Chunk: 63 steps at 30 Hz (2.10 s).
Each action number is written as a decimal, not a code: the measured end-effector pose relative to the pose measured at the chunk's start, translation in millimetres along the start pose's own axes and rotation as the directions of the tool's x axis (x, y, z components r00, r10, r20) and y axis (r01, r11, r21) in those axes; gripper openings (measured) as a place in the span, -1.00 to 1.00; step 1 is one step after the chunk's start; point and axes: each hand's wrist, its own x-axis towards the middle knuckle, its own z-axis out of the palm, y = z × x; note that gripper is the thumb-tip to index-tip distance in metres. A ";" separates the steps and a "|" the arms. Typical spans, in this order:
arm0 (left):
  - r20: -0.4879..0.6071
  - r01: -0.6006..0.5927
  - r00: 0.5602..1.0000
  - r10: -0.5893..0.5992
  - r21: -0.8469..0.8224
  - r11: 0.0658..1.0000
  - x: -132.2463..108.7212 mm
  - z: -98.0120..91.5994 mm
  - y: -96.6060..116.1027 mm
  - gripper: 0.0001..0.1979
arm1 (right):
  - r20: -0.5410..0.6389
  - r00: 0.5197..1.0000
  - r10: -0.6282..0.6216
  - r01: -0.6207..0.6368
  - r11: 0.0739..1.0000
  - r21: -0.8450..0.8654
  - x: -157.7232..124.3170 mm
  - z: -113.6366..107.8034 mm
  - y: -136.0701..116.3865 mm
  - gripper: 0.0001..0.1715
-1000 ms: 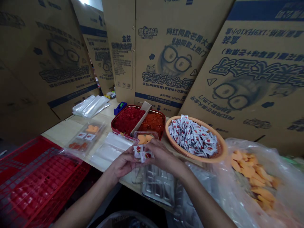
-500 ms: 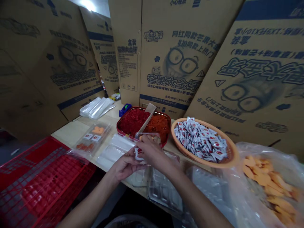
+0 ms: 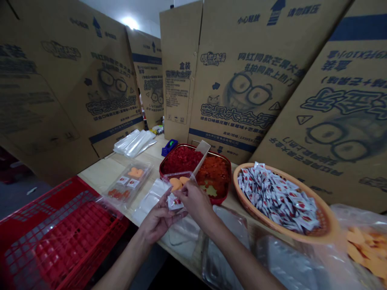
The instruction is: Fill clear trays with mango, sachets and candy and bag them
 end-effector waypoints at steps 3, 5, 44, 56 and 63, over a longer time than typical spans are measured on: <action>-0.051 -0.023 0.998 0.025 0.034 0.999 -7.3 -14.5 19.2 -0.19 | -0.076 0.991 -0.107 0.100 0.991 -0.090 31.0 -10.1 1.8 -0.85; -0.091 -0.047 0.995 0.052 0.054 0.997 -10.4 -24.9 34.4 -0.20 | -0.036 0.987 -0.159 0.144 0.954 -0.264 62.6 -15.0 6.8 -0.85; -0.115 -0.140 0.980 0.161 0.174 0.975 65.0 -71.3 80.8 -0.48 | 0.074 0.941 0.331 -0.268 0.860 -0.433 107.2 -9.5 114.5 -0.78; -0.133 -0.102 0.984 0.122 0.149 0.984 70.0 -71.3 68.2 -0.44 | 0.159 0.914 0.372 -0.377 0.926 -0.002 87.0 13.3 137.2 -0.91; -0.093 -0.110 0.988 0.127 0.169 0.979 68.7 -67.5 69.4 -0.43 | 0.135 0.977 0.167 -0.209 0.886 0.413 70.5 -19.7 83.7 -0.83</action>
